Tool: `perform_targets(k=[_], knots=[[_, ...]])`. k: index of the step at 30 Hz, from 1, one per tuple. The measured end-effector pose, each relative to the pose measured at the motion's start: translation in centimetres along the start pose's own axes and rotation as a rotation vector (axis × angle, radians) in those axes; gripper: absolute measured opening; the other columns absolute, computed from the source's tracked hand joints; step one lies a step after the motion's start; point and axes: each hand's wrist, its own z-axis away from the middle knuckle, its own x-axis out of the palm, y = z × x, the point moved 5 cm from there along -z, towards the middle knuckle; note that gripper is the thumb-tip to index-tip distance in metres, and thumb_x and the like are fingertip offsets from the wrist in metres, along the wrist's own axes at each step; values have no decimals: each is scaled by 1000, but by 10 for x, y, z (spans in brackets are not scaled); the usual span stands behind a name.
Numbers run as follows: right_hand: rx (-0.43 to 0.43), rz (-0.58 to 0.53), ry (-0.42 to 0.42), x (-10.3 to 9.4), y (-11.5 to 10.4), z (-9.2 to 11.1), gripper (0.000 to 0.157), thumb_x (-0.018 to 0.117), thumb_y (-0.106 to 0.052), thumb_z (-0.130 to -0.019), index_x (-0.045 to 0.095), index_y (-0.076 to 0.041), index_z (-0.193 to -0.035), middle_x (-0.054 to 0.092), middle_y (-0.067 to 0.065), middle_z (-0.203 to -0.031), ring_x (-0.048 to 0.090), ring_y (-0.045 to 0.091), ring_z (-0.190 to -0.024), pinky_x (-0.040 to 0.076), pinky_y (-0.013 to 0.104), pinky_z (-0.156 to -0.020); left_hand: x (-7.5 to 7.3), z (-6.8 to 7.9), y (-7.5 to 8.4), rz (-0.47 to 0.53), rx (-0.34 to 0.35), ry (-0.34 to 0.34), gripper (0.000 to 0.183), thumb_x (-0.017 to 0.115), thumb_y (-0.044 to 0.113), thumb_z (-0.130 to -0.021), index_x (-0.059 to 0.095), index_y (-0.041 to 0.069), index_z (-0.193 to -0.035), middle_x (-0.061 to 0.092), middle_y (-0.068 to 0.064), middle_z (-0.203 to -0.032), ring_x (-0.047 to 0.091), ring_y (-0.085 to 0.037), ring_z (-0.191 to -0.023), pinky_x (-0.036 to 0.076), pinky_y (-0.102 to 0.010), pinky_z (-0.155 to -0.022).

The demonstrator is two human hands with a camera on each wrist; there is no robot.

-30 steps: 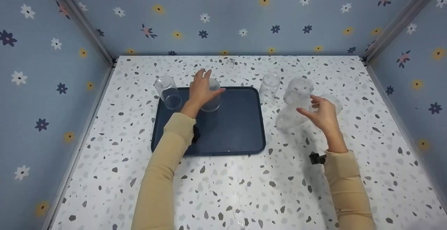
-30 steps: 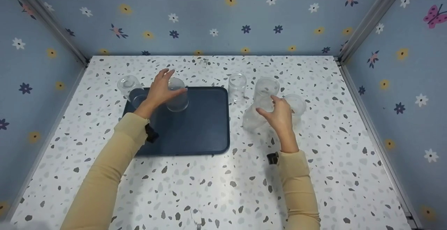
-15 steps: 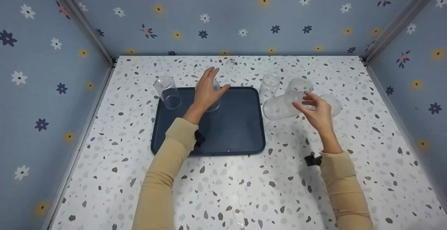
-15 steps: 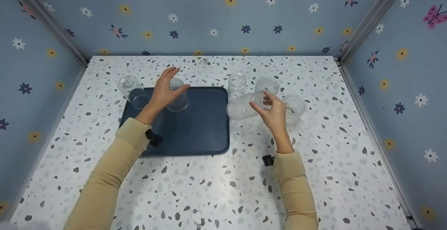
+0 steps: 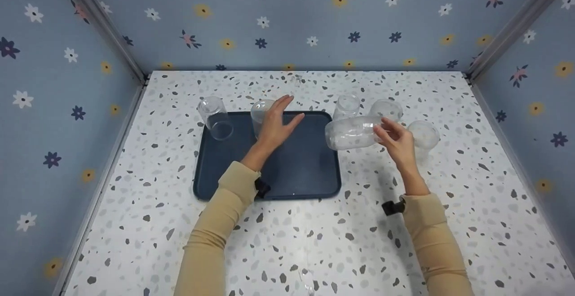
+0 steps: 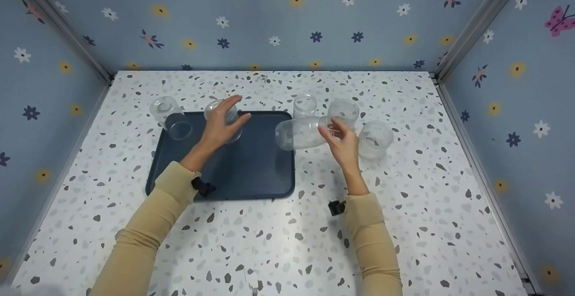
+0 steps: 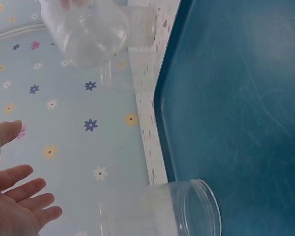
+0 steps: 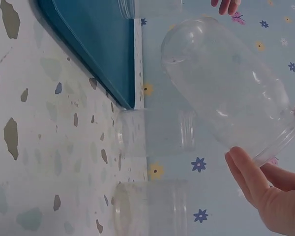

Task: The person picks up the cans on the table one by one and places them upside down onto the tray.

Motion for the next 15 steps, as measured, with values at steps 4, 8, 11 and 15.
perform_targets(k=[4, 8, 11, 15], knots=[[57, -117, 4, -8, 51, -19, 46, 66, -18, -80, 53, 0, -120, 56, 17, -110, 58, 21, -95, 50, 28, -72, 6, 4, 1, 29, 1, -6, 52, 59, 28, -86, 44, 1, -128, 40, -15, -132, 33, -23, -124, 26, -33, -101], [135, -142, 8, -3, 59, -19, 49, 64, -22, -82, 50, -1, -124, 54, 16, -116, 56, 22, -99, 49, 30, -74, 13, 7, 2, 72, 20, -7, 50, 57, 27, -87, 46, 0, -127, 42, -15, -131, 35, -23, -123, 26, -31, -100], [147, -146, -12, 10, 33, -6, 54, 63, -26, -83, 46, 4, -126, 53, 18, -116, 56, 20, -99, 49, 27, -74, 19, 10, 2, 102, 37, -15, 48, 57, 26, -88, 46, -1, -126, 43, -16, -130, 36, -23, -122, 26, -30, -100], [169, -111, -42, 29, -1, 10, 59, 58, -25, -87, 38, 13, -127, 51, 23, -115, 56, 20, -97, 48, 27, -76, 28, 13, 1, 125, 50, -34, 46, 55, 25, -89, 47, -1, -126, 44, -16, -129, 38, -22, -121, 27, -29, -100]])
